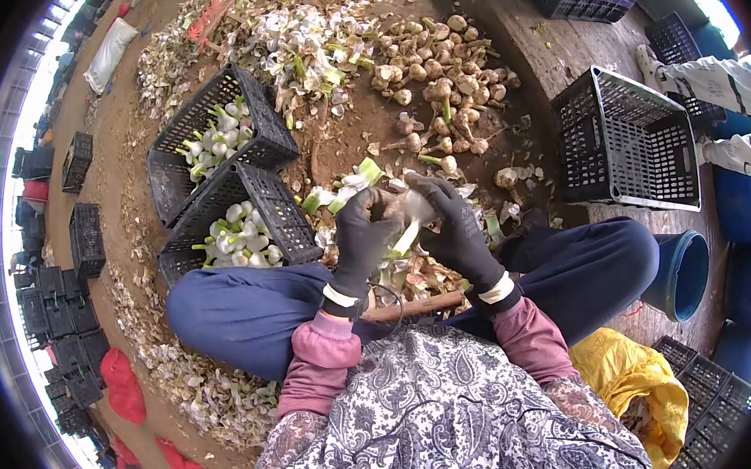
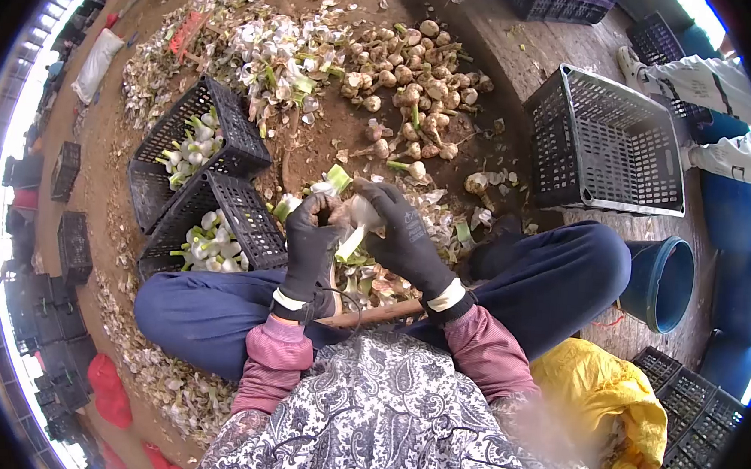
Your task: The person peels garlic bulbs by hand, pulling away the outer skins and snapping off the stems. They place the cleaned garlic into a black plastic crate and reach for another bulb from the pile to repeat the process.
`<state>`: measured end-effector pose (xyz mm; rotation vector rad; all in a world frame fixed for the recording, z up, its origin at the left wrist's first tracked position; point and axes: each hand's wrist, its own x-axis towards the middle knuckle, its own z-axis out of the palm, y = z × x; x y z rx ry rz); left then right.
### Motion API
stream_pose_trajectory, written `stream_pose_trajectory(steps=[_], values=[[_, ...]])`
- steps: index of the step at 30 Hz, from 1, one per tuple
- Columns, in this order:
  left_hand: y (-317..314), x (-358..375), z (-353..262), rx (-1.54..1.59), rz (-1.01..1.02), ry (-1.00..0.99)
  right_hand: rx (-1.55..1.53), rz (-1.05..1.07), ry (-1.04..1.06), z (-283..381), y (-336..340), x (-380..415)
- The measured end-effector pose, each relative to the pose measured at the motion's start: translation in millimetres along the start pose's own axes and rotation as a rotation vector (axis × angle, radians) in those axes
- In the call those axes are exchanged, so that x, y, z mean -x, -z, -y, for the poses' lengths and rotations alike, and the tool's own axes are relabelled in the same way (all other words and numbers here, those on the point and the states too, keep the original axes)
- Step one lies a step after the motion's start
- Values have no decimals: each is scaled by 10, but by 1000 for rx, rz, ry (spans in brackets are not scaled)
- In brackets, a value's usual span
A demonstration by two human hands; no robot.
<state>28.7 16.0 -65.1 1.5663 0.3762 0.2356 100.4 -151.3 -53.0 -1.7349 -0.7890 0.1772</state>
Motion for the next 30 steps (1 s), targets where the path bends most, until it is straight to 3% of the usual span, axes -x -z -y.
stream_pose_trajectory(steps=[2, 4, 6, 7, 9, 10, 11, 12, 13, 15, 16, 17, 19, 20, 23, 24, 26, 27, 28, 30], values=[[13, -34, 144, 188, -76, 47, -39, 6, 29, 40, 26, -42], [12, -53, 177, 306, -113, 114, -279, -21, -63, -84, -19, -16], [-15, -20, 196, 355, -110, 201, -644, -132, -238, 11, -45, 13], [-35, 11, 205, 382, -109, 246, -599, -209, -328, 142, 24, -12], [-47, 113, 315, 414, -8, 310, -1059, -277, -272, -56, 58, -26], [-60, 164, 353, 448, 54, 338, -1148, -372, -244, -47, 59, -35], [-71, 204, 415, 482, 120, 368, -532, -332, -111, -120, 112, 15], [9, 193, 447, 263, 298, 427, -929, -350, -209, -66, 190, 6], [0, 202, 497, 277, 243, 402, -1328, -360, -306, -3, 248, -7], [-39, 183, 480, 303, 129, 350, -1251, -318, -317, 17, 209, -28], [25, 73, 245, 219, 254, 335, -1213, -293, -324, 23, 183, -37], [-29, 42, 56, 299, 200, 178, -1064, -272, -296, 2, 164, -33], [2, -6, -88, 643, 260, 91, -767, -228, -236, 24, 121, -46], [-32, 3, -47, 540, 124, 134, -657, -183, -264, 67, 149, -14], [-198, -14, -182, 432, 147, 228, -743, -152, -235, -69, 36, 10], [-243, -45, -36, 432, 157, 160, -996, -19, -205, -135, 80, -13], [-201, -7, 152, -17, 193, 85, -1750, -60, -286, -221, 155, 4], [-180, 31, 271, -240, 203, 42, -1788, -72, -273, -289, 183, 12], [-179, 67, 370, -57, 217, 71, -1827, -84, -258, -356, 212, 18], [-143, 101, 441, 156, 219, 199, -1231, -115, -147, -561, 205, 116]])
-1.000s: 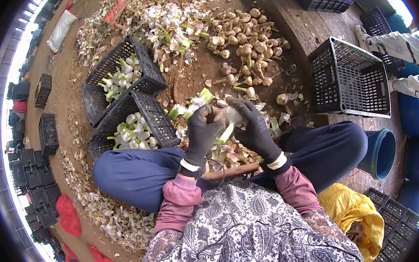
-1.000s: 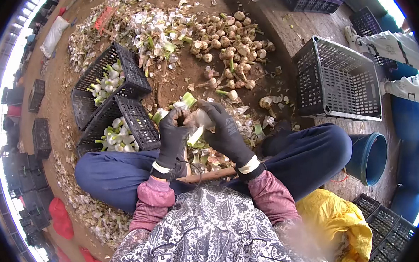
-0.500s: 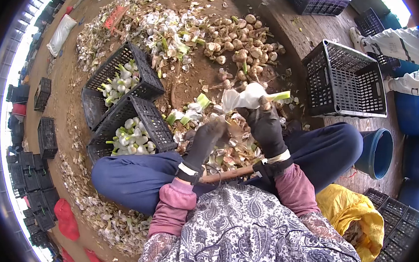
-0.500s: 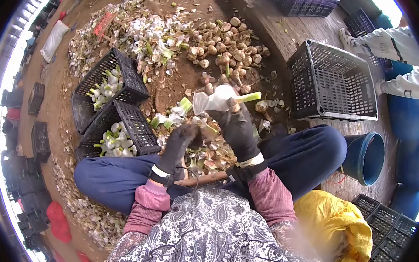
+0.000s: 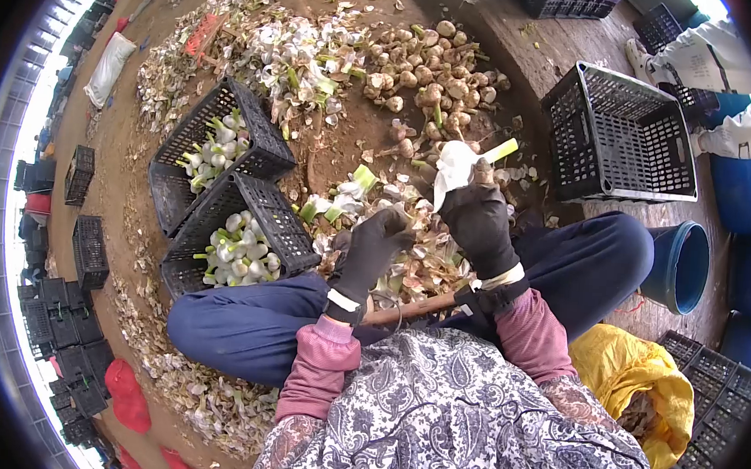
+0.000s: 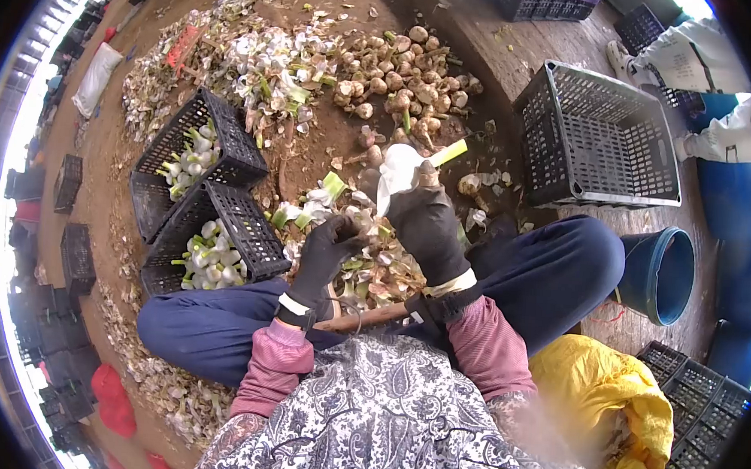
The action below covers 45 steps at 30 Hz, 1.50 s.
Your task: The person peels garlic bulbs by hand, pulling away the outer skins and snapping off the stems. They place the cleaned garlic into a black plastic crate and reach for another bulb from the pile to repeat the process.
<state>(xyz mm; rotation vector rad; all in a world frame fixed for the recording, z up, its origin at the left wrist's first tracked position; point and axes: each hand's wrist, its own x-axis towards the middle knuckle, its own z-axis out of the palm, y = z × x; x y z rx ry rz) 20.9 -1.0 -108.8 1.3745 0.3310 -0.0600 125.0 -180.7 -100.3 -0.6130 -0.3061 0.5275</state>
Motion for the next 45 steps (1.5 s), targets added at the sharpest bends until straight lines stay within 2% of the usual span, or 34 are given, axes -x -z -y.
stream_pose_trajectory(steps=[1, 2, 5, 6, 8, 9, 10, 11, 13, 14, 17, 18, 21, 22, 25, 27, 29, 30, 33, 34, 35, 37, 39, 41, 43, 45], values=[[-19, 47, -82, 115, -1, 54, -214, 4, -58, -12, -64, -36], [55, 20, -215, -652, -61, -361, -428, -5, -117, -22, -136, -70], [79, 4, -433, -264, -164, -328, 362, -243, -133, 160, -513, -55], [45, 120, -720, 184, 29, -52, 398, -267, -174, 129, -520, -44], [-119, 84, -803, -13, 7, -143, 729, -120, -82, -36, -435, -49], [-159, 64, -814, -114, -4, -188, 916, -9, 36, -88, -420, -54], [-118, 36, -663, 13, -9, -111, 1092, 82, 177, -124, -431, -67], [-77, 7, -512, 142, -23, -36, 1010, 44, 106, -127, -442, -49], [-132, -57, -589, 673, -95, -96, 840, -42, -35, -37, -601, 2], [-82, -70, -555, 758, -52, -90, 1117, -31, 159, 34, -670, -39], [-42, -99, -456, 767, -128, -151, 1400, 55, 253, -4, -676, -12], [-21, -138, -364, 810, -103, -148, 1454, -3, 323, -53, -757, -6], [-12, -168, -220, 1120, -49, -49, 1304, 15, 269, -209, -547, 4], [-34, -178, -233, 1081, -138, 1, 1124, -30, 301, -175, -573, -1], [-60, -129, -288, 1196, -137, 16, 424, -390, 71, -163, -415, -102], [-26, -144, -274, 1331, -87, -5, 186, -585, 131, -118, -210, -162], [-12, -91, -335, 1379, -59, -32, 179, -733, 123, 27, -106, -146], [60, -86, -319, 1358, -31, -52, 238, -708, 128, 22, -67, -150], [199, -57, -290, 1360, -33, -74, 474, -276, -130, -7, -90, -33], [219, -54, -352, 1344, -113, -1, 617, -173, -312, 16, -208, 10], [304, -44, -359, 1100, -103, -31, 1084, 95, -262, -35, -224, 24], [594, -28, -399, 615, -67, -85, 1348, 332, -257, -121, -230, 199], [888, 170, -741, -127, -270, -185, 1358, 274, -256, -14, -321, 257], [1220, 388, -1103, -764, -575, 94, 1359, 207, -211, 17, -308, 257], [1693, 541, -1111, -1730, -555, 114, 1351, 127, -118, -13, -243, 221], [1609, 343, -1026, -1752, -539, -310, 1378, 91, -88, 54, -303, 206]])
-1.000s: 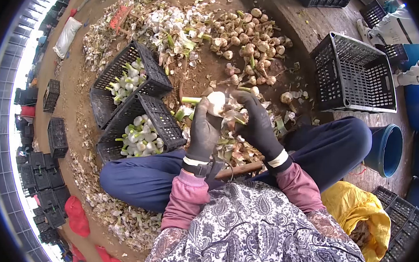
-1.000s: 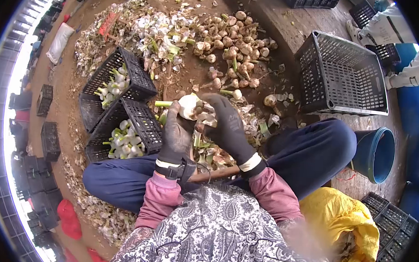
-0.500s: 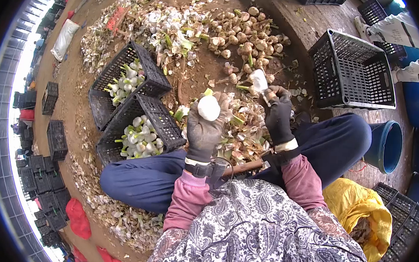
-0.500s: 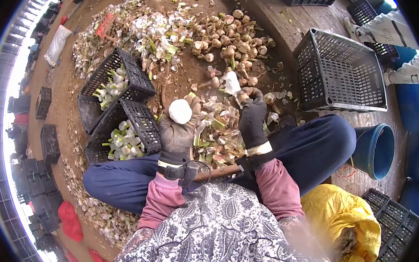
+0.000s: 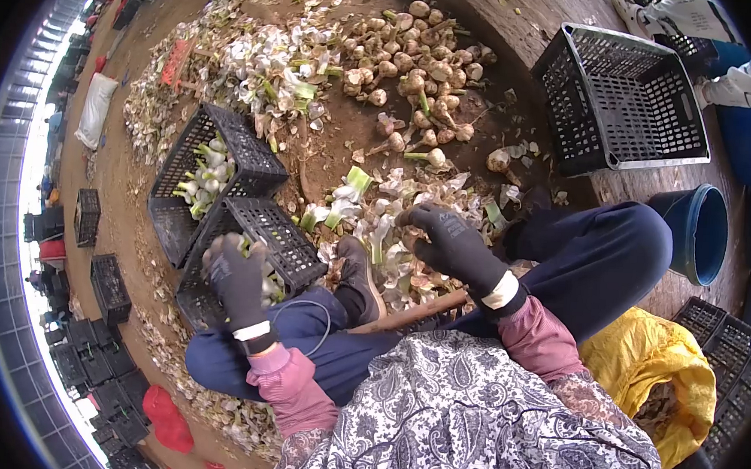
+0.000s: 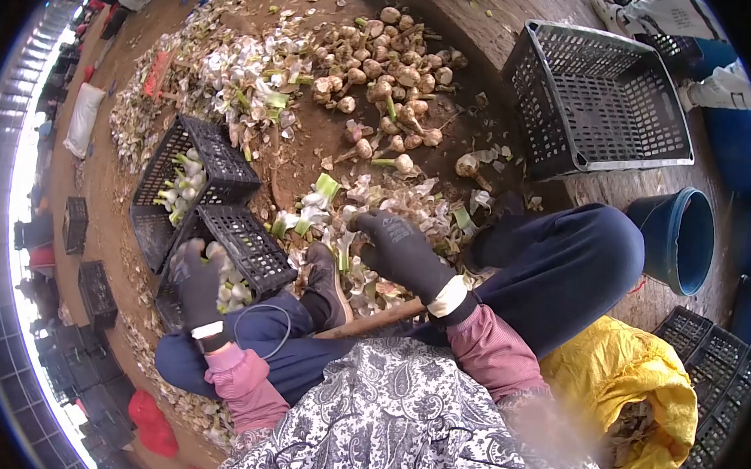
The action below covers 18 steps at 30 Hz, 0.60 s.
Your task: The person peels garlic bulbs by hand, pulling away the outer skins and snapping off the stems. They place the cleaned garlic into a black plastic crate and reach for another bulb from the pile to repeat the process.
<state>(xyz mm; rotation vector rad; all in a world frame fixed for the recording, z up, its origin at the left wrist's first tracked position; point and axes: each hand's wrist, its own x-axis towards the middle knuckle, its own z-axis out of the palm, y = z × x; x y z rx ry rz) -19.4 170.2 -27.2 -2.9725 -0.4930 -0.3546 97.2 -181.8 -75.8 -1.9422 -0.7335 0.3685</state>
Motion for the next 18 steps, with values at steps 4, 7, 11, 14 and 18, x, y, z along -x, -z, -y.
stream_pose_trajectory(steps=[4, 7, 11, 14, 18], values=[[-510, -514, -1184, 756, 93, -171, 18, -56, 6, 64, 88, 10], [-1529, -799, -2018, 912, 322, -246, 36, -124, -28, -6, 169, -20], [-2551, -1005, -2850, 624, 442, -278, 4, -195, -130, -2, 395, -50], [-2968, -965, -3060, 348, 502, -358, -35, -217, -225, -21, 496, -81], [-2971, -951, -3016, 194, 635, -450, -66, -226, -255, -116, 483, -92]])
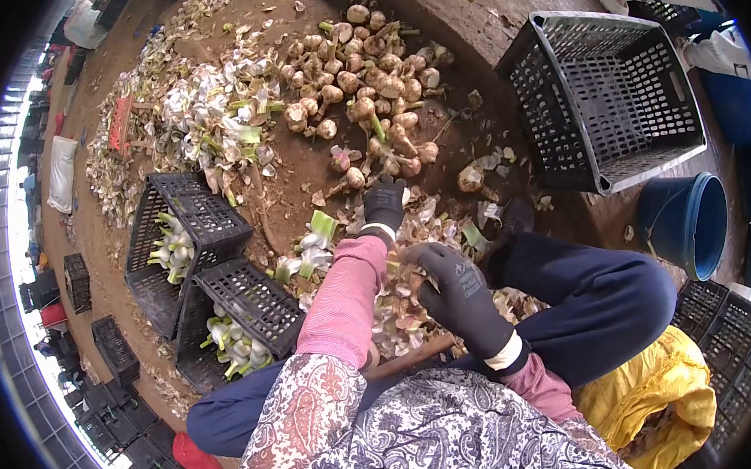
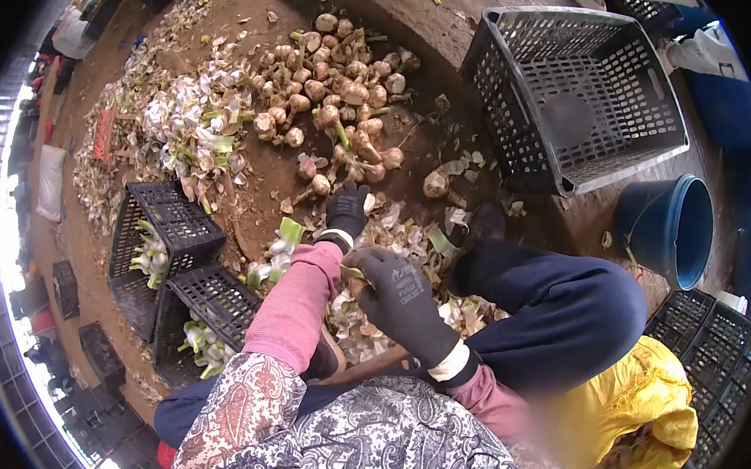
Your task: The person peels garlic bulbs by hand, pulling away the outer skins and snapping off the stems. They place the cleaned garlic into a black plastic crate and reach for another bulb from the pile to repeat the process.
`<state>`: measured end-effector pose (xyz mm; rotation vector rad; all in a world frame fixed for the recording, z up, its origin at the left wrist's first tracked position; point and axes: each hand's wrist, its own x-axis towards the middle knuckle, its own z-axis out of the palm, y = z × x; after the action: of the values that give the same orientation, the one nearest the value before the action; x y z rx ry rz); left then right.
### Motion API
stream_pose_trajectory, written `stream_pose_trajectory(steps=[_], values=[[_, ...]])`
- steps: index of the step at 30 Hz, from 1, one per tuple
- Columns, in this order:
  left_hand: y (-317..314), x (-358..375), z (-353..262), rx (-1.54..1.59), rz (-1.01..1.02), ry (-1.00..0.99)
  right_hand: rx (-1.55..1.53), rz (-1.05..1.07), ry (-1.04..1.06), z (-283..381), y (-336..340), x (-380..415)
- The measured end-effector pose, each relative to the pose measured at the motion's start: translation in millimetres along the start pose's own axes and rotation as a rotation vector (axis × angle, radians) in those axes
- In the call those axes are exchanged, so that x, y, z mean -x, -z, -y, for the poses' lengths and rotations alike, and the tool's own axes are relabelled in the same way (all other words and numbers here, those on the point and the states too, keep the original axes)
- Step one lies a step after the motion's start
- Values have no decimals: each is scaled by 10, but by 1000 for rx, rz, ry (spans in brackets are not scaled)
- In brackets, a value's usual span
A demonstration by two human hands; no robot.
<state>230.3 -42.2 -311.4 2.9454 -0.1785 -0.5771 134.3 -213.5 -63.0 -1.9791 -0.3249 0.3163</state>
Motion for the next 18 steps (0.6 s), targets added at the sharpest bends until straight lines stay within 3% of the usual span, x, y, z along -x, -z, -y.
stream_pose_trajectory(steps=[3, 6, 8, 10, 11, 12, 14, 18], values=[[68, 209, 105, 206, -143, 56, 29, -4, 4, -2, -26, 26], [253, 553, 302, 1399, -179, 273, -3, 18, -63, -202, -171, 79], [684, 1042, 294, 1827, -365, 92, 21, 54, -149, -281, -247, 87], [590, 1445, 387, 2262, -451, -74, -28, 4, -97, -379, -381, 69], [1267, 1736, 118, 2255, -207, -155, -251, -74, -142, -598, -620, 65], [1047, 1811, 169, 2267, -359, 32, -312, -18, -140, -406, -515, 9], [1425, 2218, -69, 2083, -304, -64, -794, 81, -310, -239, -468, -10], [1550, 2582, -303, 1914, -450, -25, -1011, 93, -279, 40, -486, 56]])
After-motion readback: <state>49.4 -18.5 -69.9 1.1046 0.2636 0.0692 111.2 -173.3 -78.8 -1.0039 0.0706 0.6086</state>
